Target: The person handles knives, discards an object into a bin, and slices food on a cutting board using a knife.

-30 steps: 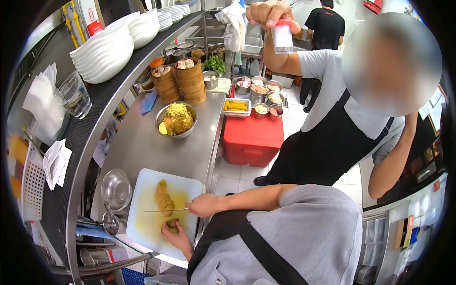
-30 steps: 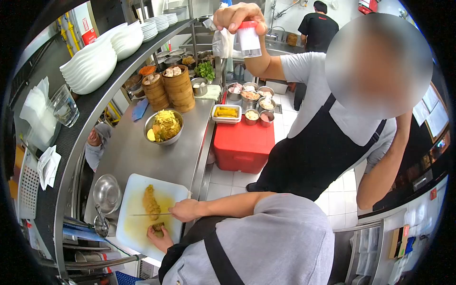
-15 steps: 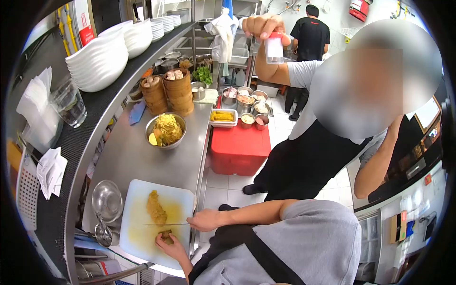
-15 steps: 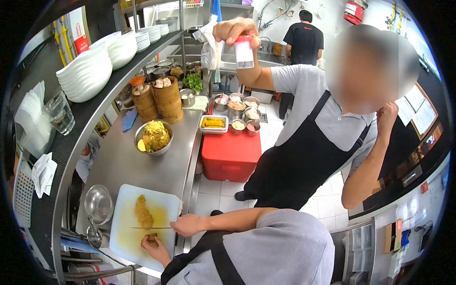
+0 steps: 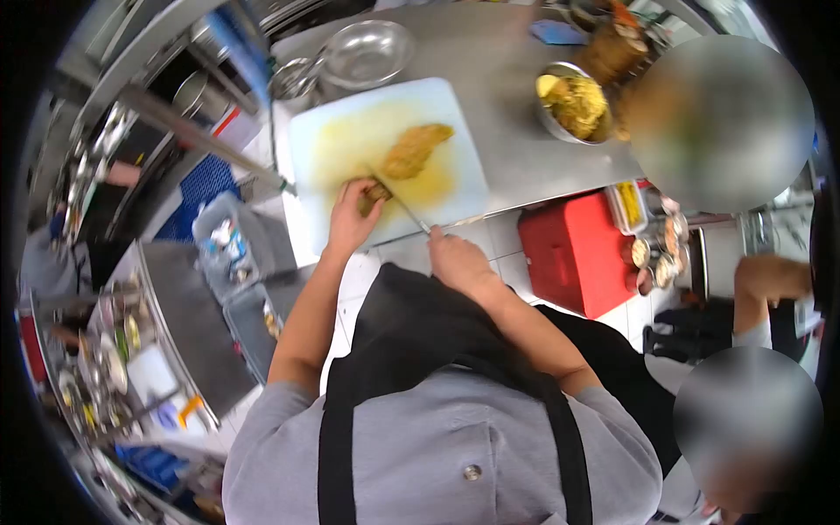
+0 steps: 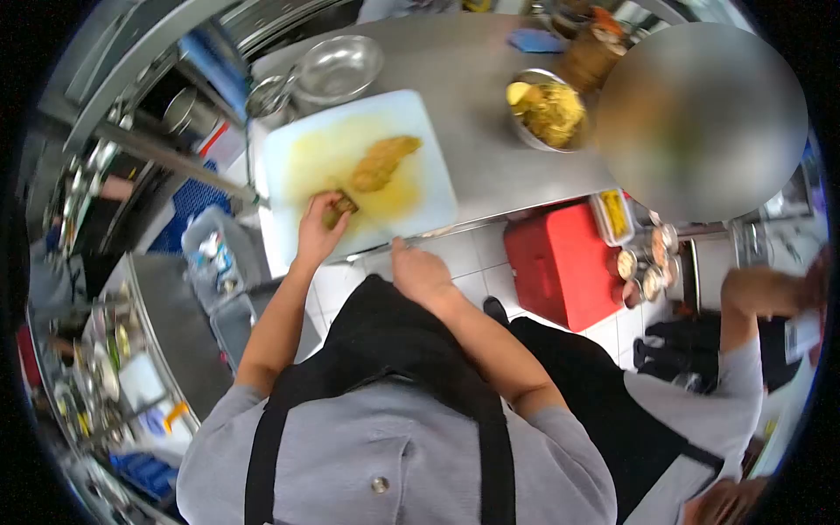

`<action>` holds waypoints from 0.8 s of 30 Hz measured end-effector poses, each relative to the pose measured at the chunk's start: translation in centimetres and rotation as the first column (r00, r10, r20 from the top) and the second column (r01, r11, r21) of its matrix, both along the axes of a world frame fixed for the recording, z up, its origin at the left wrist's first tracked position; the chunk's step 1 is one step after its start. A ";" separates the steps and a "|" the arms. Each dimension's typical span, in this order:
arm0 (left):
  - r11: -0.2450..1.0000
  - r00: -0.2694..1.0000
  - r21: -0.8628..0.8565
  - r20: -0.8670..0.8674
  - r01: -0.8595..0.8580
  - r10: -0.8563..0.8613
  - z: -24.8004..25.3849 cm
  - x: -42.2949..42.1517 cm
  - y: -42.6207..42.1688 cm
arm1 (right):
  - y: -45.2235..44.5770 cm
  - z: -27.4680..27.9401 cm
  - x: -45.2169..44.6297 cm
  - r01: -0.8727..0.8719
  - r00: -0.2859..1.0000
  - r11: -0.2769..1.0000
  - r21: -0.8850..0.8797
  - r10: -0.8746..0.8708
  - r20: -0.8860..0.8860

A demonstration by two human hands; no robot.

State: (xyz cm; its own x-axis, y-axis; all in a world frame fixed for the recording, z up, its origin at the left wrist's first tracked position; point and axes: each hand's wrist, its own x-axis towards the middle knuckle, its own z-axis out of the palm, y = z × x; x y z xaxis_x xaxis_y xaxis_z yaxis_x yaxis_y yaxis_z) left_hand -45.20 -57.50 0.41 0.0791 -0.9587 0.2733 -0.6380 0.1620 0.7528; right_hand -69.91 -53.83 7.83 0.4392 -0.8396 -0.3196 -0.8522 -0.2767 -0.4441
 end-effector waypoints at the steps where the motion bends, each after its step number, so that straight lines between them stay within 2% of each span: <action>1: 0.999 0.999 0.032 -0.043 0.010 -0.008 -0.2 0.0 0.8 | 0.0 -0.3 0.3 0.029 1.000 0.999 -0.019 -0.029 -0.011; 2: 0.999 0.996 0.034 -0.088 0.031 -0.028 0.8 -0.1 -1.0 | -1.7 0.5 0.3 -0.003 1.000 0.999 -0.039 0.003 0.003; 5: 0.997 1.000 -0.079 -0.020 0.005 -0.007 0.4 -0.3 -1.3 | -0.9 1.2 -0.3 -0.018 0.999 0.997 0.069 0.020 -0.026; 6: 0.999 0.998 -0.049 -0.069 0.010 -0.014 0.5 -0.4 -1.1 | -0.8 1.1 -0.3 -0.012 1.000 0.998 0.058 0.013 -0.022; 9: 0.998 0.997 -0.048 -0.061 0.042 -0.045 -0.1 0.0 -1.3 | -0.1 0.9 -0.4 -0.018 0.999 0.999 0.045 0.019 -0.025; 12: 0.996 0.997 -0.043 0.023 0.072 -0.071 0.7 0.3 -1.4 | 0.1 0.6 -0.1 -0.019 1.000 0.999 0.042 0.020 -0.022; 15: 0.992 0.991 -0.064 0.077 0.111 -0.106 0.1 0.6 -1.9 | 0.0 1.2 0.2 -0.013 0.997 0.993 0.119 0.023 -0.079; 18: 0.990 0.990 -0.070 0.078 0.120 -0.115 -0.5 0.8 -2.1 | 0.4 1.6 0.5 -0.005 0.993 0.998 0.068 0.013 -0.120; 20: 0.992 0.992 -0.059 0.065 0.115 -0.111 -0.6 0.9 -2.0 | 1.2 2.4 0.4 -0.006 0.994 0.999 -0.048 0.001 -0.113; 24: 0.991 0.994 -0.072 0.032 0.109 -0.107 -0.5 1.0 -2.1 | 1.7 4.3 0.8 -0.007 0.986 1.000 -0.010 0.005 -0.166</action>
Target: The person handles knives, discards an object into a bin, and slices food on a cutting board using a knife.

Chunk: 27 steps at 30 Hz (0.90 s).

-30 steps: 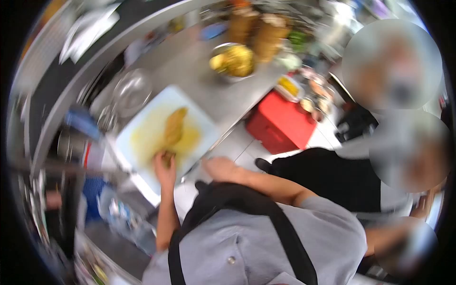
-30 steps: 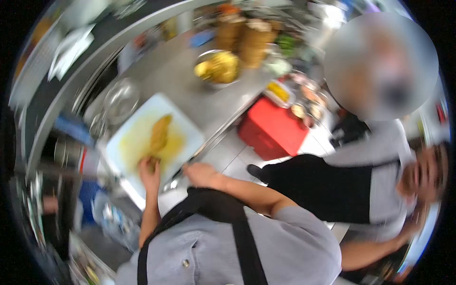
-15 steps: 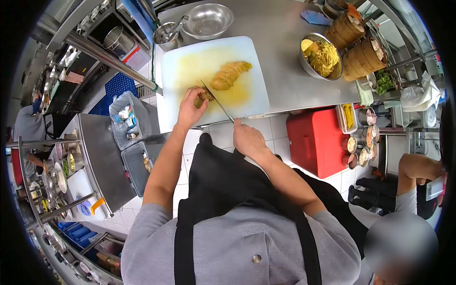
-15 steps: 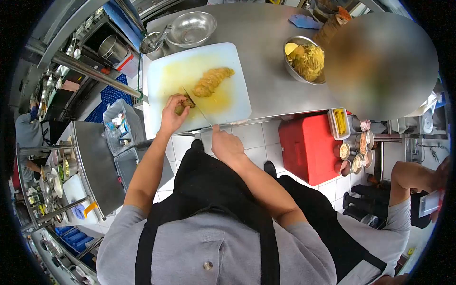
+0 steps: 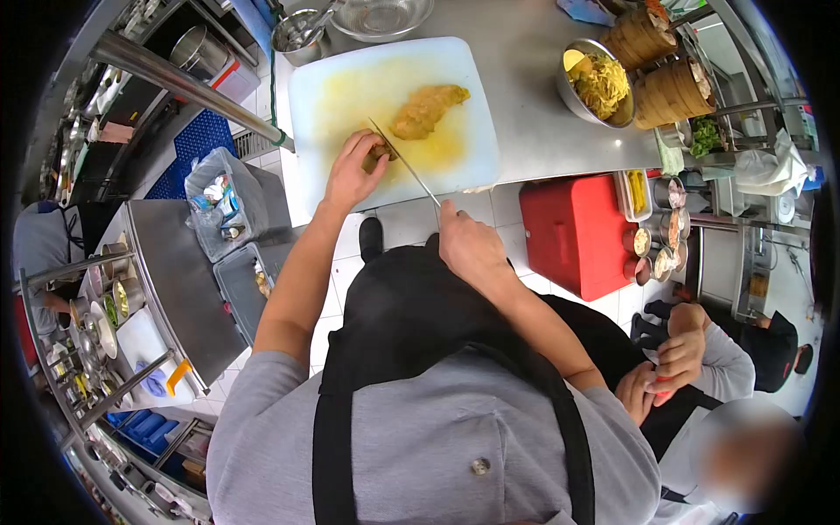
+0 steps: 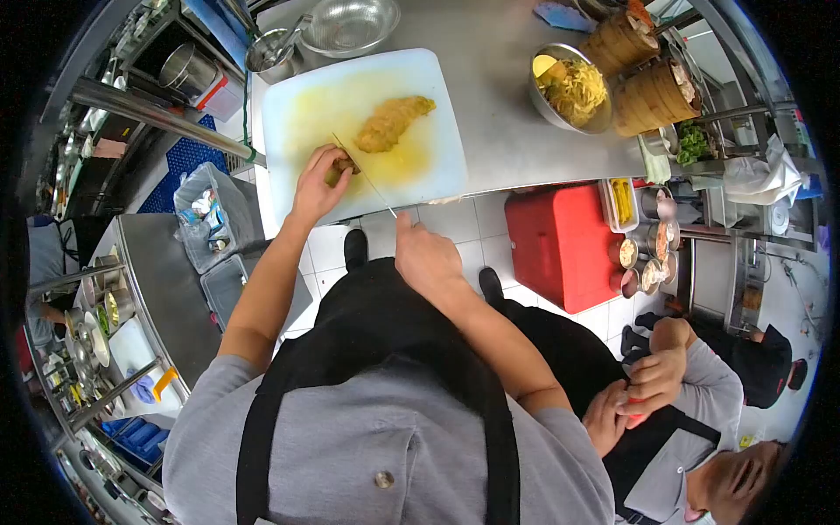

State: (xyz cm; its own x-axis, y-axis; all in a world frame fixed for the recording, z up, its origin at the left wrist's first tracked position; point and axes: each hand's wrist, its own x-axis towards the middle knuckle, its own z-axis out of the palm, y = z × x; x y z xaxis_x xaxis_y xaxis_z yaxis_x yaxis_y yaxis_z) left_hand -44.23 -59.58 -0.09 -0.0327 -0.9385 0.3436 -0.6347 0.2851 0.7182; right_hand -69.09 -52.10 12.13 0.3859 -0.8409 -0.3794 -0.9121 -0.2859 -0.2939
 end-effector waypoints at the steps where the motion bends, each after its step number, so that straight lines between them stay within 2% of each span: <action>1: 1.000 1.000 -0.004 -0.009 -0.004 0.004 0.0 0.0 0.1 | 0.0 0.2 0.1 -0.009 1.000 1.000 0.000 0.009 -0.009; 5: 1.000 1.000 -0.025 -0.008 0.008 -0.008 -0.1 0.2 0.1 | 0.1 -0.2 0.0 -0.043 0.998 0.999 0.008 0.043 -0.041; 7: 0.998 0.999 -0.066 0.047 0.022 -0.019 -0.6 0.4 -0.3 | 0.7 -0.4 0.1 -0.024 0.999 1.000 -0.016 0.023 -0.025; 8: 1.000 0.999 -0.008 -0.020 0.028 -0.028 -0.4 0.3 -0.2 | 0.1 -0.3 0.3 -0.006 1.000 1.000 -0.026 0.006 -0.003; 12: 1.000 1.000 -0.026 -0.022 0.014 -0.014 0.6 0.1 -0.1 | -1.7 -0.6 2.0 0.023 0.999 0.999 0.038 -0.022 -0.023; 14: 1.000 1.000 -0.021 -0.025 0.013 -0.014 0.7 0.1 -0.3 | -3.6 -1.9 3.4 0.033 0.998 0.999 0.014 -0.034 0.051; 19: 0.998 0.999 -0.053 -0.016 0.034 -0.035 0.2 0.2 -0.5 | -6.3 -3.6 5.0 0.045 0.996 0.999 0.014 -0.046 0.081; 27: 1.000 0.999 -0.005 -0.032 0.025 -0.025 0.3 0.1 -0.3 | 0.1 -3.1 -0.3 0.065 0.997 0.995 0.077 -0.068 0.045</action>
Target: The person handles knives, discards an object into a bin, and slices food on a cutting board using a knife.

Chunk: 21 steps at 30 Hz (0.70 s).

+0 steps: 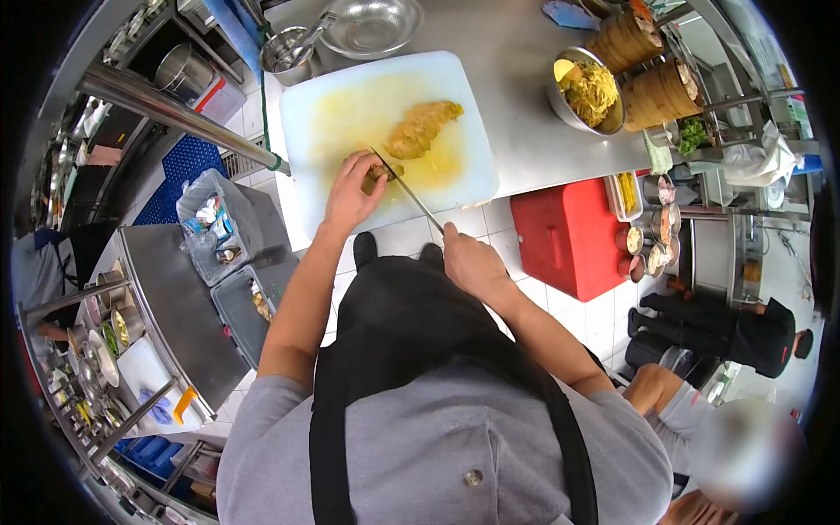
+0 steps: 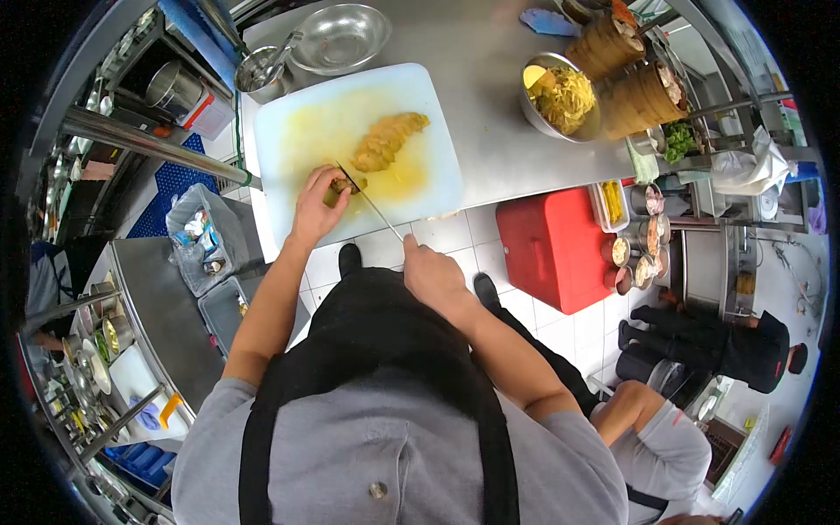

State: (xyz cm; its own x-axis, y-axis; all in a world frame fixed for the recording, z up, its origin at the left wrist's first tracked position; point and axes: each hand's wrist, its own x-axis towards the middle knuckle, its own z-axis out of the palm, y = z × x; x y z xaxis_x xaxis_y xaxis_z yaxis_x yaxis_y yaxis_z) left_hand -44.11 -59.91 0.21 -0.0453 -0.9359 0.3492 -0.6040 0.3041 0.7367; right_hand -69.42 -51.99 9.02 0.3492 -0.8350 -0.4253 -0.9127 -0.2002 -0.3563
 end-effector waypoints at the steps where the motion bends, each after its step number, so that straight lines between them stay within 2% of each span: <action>1: 1.000 1.000 0.001 0.001 0.008 -0.008 0.0 0.0 0.2 | -0.3 -0.2 0.4 -0.020 0.999 1.000 0.006 0.020 -0.030; 4: 0.999 1.000 -0.048 0.020 0.007 -0.006 0.4 0.0 0.0 | -1.6 -1.1 1.5 -0.061 0.995 0.997 -0.043 0.058 -0.082; 6: 0.998 1.000 0.055 -0.008 -0.006 0.007 1.0 -0.1 0.7 | -1.8 -1.2 1.8 -0.068 0.993 0.994 -0.086 0.059 -0.098; 7: 0.999 1.000 0.053 -0.005 0.002 -0.001 1.3 -0.1 1.0 | -1.9 -1.0 1.5 -0.072 0.993 0.987 -0.141 0.057 -0.105; 9: 0.977 0.984 0.212 -0.165 -0.029 0.065 2.0 0.0 1.7 | -1.4 -0.9 0.9 -0.074 0.992 0.979 -0.190 0.053 -0.113; 10: 0.978 0.985 0.207 -0.163 -0.028 0.063 2.5 0.1 1.3 | -1.4 -1.1 0.7 -0.057 0.992 0.976 -0.209 0.033 -0.118; 12: 0.997 0.996 -0.034 0.044 -0.073 0.075 3.4 0.6 0.5 | -0.9 -0.7 0.7 -0.039 0.993 0.974 -0.225 0.012 -0.120; 13: 0.997 0.996 -0.036 0.045 -0.075 0.076 3.8 0.8 -0.5 | -0.7 0.2 0.9 -0.033 0.992 0.972 -0.234 0.003 -0.128; 15: 0.993 0.962 0.089 0.255 0.073 -0.094 4.2 1.3 -3.6 | -0.3 0.9 1.0 -0.031 0.991 0.969 -0.244 -0.002 -0.136; 16: 0.994 0.962 0.088 0.256 0.072 -0.093 4.3 1.2 -4.9 | -0.1 1.0 1.0 -0.035 0.991 0.966 -0.258 0.000 -0.136; 18: 0.961 0.877 0.255 0.431 0.106 -0.212 4.6 0.9 -7.4 | 0.0 1.0 1.1 -0.036 0.991 0.961 -0.274 -0.001 -0.133; 19: 0.961 0.875 0.256 0.433 0.108 -0.214 4.2 0.9 -8.7 | 0.0 0.8 1.0 -0.042 0.991 0.961 -0.274 0.005 -0.134; 21: 0.893 0.791 0.428 0.495 0.138 -0.359 3.8 0.9 -10.5 | 0.3 0.6 1.2 -0.041 0.991 0.960 -0.277 0.005 -0.131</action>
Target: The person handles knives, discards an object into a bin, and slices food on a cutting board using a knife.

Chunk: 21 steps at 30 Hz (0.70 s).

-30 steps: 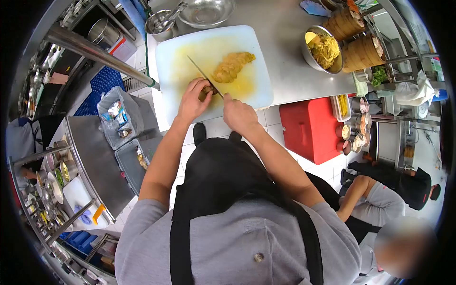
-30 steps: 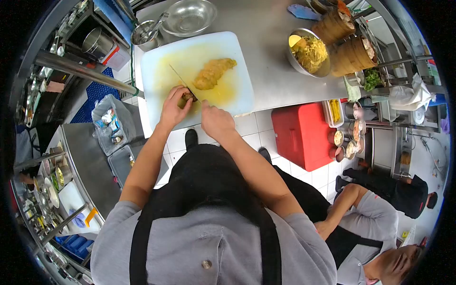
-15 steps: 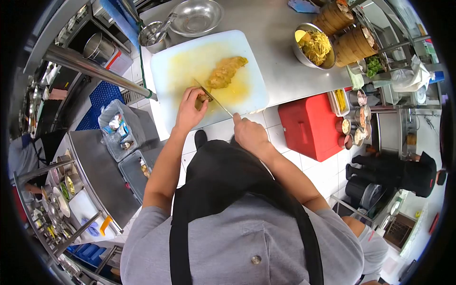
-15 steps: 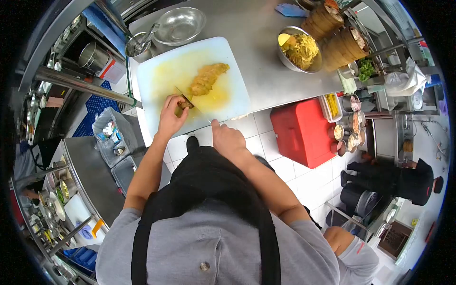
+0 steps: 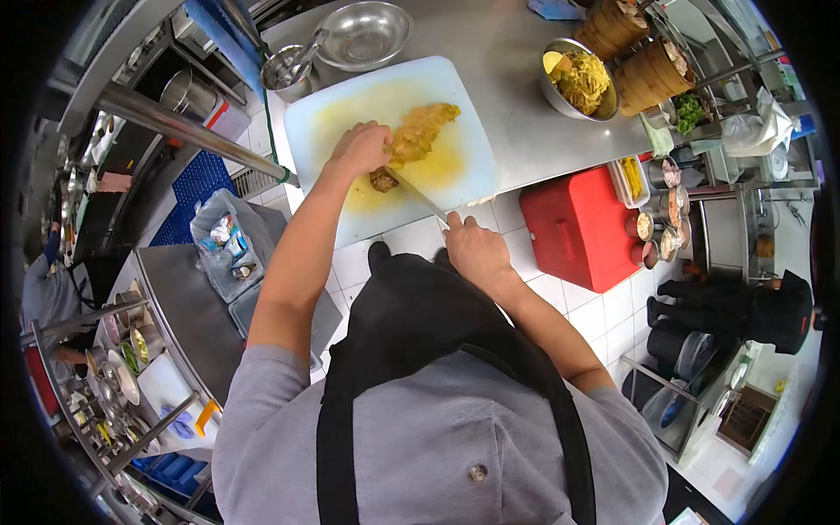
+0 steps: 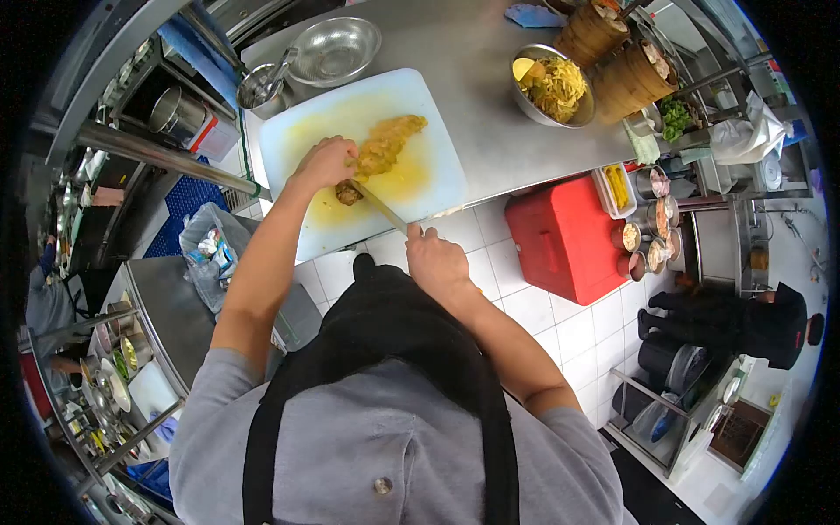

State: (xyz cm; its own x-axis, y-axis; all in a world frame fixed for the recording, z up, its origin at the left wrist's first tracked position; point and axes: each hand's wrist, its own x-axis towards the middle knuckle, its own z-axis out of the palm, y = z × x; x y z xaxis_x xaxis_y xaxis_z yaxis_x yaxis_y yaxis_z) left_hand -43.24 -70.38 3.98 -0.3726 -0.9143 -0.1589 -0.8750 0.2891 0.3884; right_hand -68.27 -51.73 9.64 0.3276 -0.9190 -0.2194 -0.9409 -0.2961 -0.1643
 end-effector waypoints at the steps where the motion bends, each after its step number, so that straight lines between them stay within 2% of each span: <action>1: 1.000 1.000 -0.007 0.004 0.008 -0.008 0.2 0.0 -0.5 | 0.0 0.0 0.1 0.015 1.000 1.000 -0.003 -0.015 0.010; 3: 0.993 0.997 0.118 0.061 0.030 -0.037 0.3 -0.2 -1.0 | 0.4 -0.1 0.2 0.044 0.999 0.999 0.001 -0.044 0.022; 7: 0.992 0.999 0.112 0.003 0.052 -0.053 0.1 0.1 -1.1 | 0.5 0.1 0.2 0.066 0.997 0.997 0.034 -0.067 0.044; 9: 0.961 0.976 0.277 -0.213 0.022 0.039 0.0 0.3 -1.6 | 0.7 0.8 0.2 0.080 0.995 0.995 0.060 -0.083 0.051; 13: 0.971 0.958 0.237 -0.283 0.017 0.052 -1.7 0.4 -2.2 | 1.0 2.5 -0.1 0.098 0.991 0.983 0.156 -0.111 0.077; 15: 0.979 0.976 0.202 -0.211 -0.010 0.053 -2.2 0.3 -2.3 | 1.3 3.2 -0.3 0.094 0.990 0.978 0.186 -0.111 0.081; 21: 0.974 0.976 0.226 -0.200 -0.037 0.083 -2.0 0.1 -2.3 | 2.7 5.5 -1.8 0.132 0.983 0.972 0.193 -0.153 0.102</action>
State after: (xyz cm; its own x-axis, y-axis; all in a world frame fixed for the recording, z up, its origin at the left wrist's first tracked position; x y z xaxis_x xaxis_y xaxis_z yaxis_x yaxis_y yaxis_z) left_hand -43.11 -72.64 2.00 -0.3643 -0.8872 -0.2833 -0.7818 0.1261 0.6106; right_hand -70.09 -49.07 15.12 0.2292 -0.9050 -0.3584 -0.9428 -0.1148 -0.3131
